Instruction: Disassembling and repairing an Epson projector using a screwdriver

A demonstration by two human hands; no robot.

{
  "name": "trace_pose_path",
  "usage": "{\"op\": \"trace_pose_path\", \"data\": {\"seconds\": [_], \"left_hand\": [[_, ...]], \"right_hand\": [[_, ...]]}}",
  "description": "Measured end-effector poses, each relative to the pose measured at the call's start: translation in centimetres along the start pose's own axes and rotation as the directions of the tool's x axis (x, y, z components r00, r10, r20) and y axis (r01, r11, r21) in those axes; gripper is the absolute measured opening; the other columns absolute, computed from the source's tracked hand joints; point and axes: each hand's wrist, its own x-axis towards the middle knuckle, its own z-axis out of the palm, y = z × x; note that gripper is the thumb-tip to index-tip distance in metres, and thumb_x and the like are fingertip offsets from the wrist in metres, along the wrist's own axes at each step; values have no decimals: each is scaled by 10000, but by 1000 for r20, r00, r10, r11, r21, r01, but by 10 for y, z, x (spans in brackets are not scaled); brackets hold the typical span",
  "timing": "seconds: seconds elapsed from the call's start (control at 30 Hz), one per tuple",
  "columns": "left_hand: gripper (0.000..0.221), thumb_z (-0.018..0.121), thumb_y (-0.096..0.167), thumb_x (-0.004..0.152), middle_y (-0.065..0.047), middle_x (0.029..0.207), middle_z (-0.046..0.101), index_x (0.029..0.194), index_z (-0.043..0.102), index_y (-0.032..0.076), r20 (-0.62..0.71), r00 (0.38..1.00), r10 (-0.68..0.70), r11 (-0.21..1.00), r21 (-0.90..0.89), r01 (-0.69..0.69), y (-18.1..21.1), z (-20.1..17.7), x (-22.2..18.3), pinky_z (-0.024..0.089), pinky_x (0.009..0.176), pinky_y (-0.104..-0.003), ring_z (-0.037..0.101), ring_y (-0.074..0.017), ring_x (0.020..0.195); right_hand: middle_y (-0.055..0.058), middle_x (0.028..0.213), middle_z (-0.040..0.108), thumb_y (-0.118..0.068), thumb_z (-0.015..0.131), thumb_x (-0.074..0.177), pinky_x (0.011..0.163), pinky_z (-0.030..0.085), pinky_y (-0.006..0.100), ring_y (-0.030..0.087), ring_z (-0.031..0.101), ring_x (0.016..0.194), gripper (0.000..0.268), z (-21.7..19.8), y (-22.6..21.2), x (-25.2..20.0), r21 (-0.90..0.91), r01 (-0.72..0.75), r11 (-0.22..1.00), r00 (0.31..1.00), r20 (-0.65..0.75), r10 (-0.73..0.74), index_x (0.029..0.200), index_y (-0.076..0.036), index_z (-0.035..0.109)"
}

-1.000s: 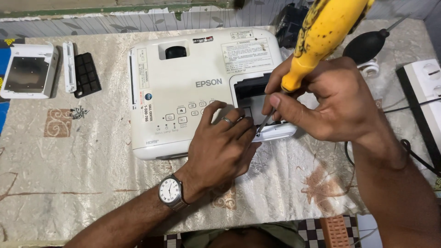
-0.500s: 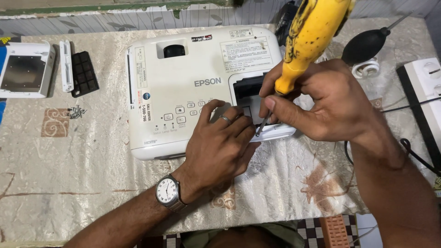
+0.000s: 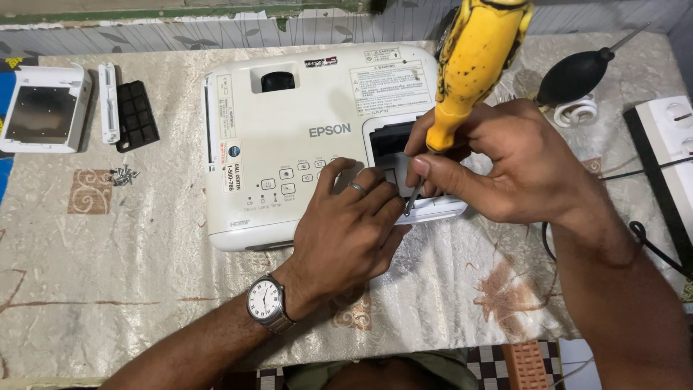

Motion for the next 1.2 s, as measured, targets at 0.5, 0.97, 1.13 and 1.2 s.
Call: {"op": "trace_pose_path", "data": {"seconds": [0.5,0.97,1.13,1.2], "left_hand": [[281,669,352,926,-35,956,679,1003,708,86,16,1000,-8,1000,-15,9,-2,4,-3,397,1010,-535,580,-278,1050],[311,659,373,916,-36,931,682,1046,718,97,35,999,1,999,34,-3,-1,1,-4,378,1003,-516,574,-281,1037],[319,712,348,857,-33,924,686,1049,727,93,41,999,-2,999,41,0,1,-1,-5,381,1002,-506,577,-271,1032],[303,704,350,869,-22,905,680,1042,744,104,48,999,-3,999,40,1,2,-2,-4,382,1006,-506,571,-267,1009]], "right_hand": [[32,822,767,-203,889,769,745,632,229,124,752,757,213,1,4,-12,-109,-100,989,993,-70,92,879,-59,777],[101,925,780,-65,779,905,705,628,220,161,762,763,155,40,-2,-45,-95,-85,992,965,-257,58,1013,38,737],[79,904,769,-198,790,907,711,640,237,150,750,760,217,46,0,-52,-204,-214,955,958,-236,164,995,-7,734],[75,921,773,-169,789,907,745,631,258,161,752,793,187,42,-7,-46,-204,-143,968,973,-210,99,1001,-15,739]]}}
